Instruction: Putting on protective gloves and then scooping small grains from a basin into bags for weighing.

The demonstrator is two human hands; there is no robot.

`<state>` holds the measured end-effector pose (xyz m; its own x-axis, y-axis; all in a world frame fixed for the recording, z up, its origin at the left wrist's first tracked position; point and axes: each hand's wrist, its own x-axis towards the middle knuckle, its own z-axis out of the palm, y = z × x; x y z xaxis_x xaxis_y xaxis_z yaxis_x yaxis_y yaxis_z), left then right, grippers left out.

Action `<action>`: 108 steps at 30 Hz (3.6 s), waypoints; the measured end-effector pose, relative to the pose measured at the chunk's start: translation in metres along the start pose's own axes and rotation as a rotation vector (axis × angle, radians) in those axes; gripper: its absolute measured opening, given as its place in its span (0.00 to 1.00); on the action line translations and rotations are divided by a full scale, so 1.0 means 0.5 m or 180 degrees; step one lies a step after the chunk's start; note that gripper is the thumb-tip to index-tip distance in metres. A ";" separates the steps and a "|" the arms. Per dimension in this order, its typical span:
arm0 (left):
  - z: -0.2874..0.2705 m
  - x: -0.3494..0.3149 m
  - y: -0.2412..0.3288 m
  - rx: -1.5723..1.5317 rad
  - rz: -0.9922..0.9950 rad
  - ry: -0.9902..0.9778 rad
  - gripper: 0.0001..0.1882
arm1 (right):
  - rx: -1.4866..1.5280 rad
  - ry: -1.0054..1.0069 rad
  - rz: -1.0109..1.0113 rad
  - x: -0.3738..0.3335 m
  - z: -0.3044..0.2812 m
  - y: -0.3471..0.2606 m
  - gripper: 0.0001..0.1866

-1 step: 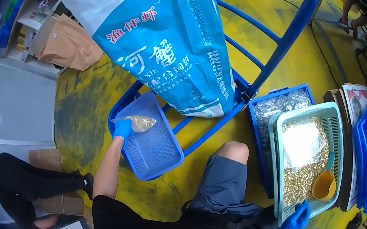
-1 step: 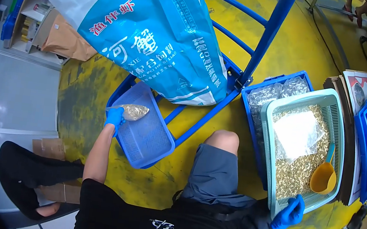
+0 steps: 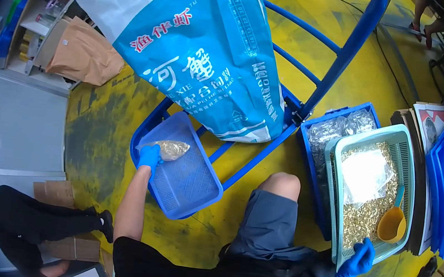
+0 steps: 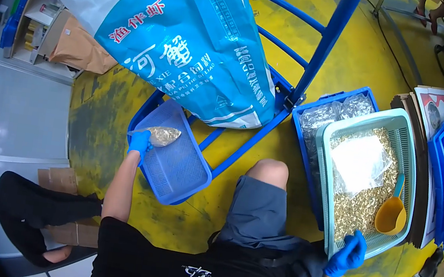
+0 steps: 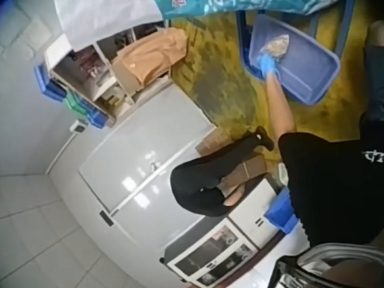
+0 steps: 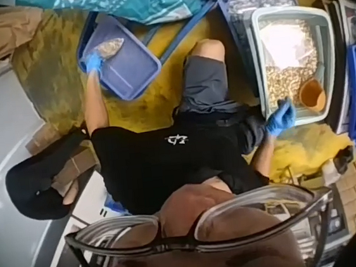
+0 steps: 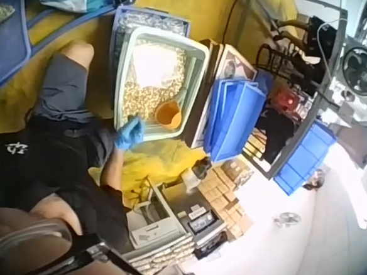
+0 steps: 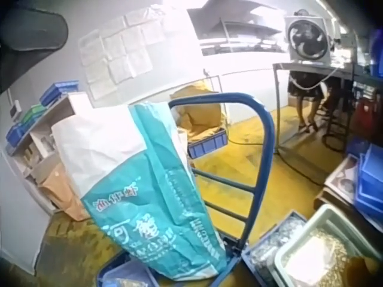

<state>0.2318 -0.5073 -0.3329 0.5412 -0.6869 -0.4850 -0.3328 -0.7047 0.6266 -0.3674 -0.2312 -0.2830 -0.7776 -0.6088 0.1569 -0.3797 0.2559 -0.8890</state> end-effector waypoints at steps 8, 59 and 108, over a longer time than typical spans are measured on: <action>0.039 -0.018 -0.047 -0.0240 0.0208 -0.0097 0.14 | -0.0824 -0.3818 -0.1146 -0.049 0.599 -0.327 0.28; 0.254 0.012 0.100 0.0344 0.0268 -0.1023 0.11 | 0.0877 -0.4685 0.3623 -0.270 0.814 -0.138 0.18; 0.335 0.021 0.025 -0.2580 -0.0005 -0.0605 0.52 | 0.1797 -0.2305 0.2169 0.019 0.135 -0.195 0.19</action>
<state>0.1039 -0.5530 -0.4322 0.3775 -0.7554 -0.5356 0.3663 -0.4094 0.8356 -0.3040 -0.3129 -0.2240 -0.1944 -0.8095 -0.5540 0.4320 0.4364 -0.7893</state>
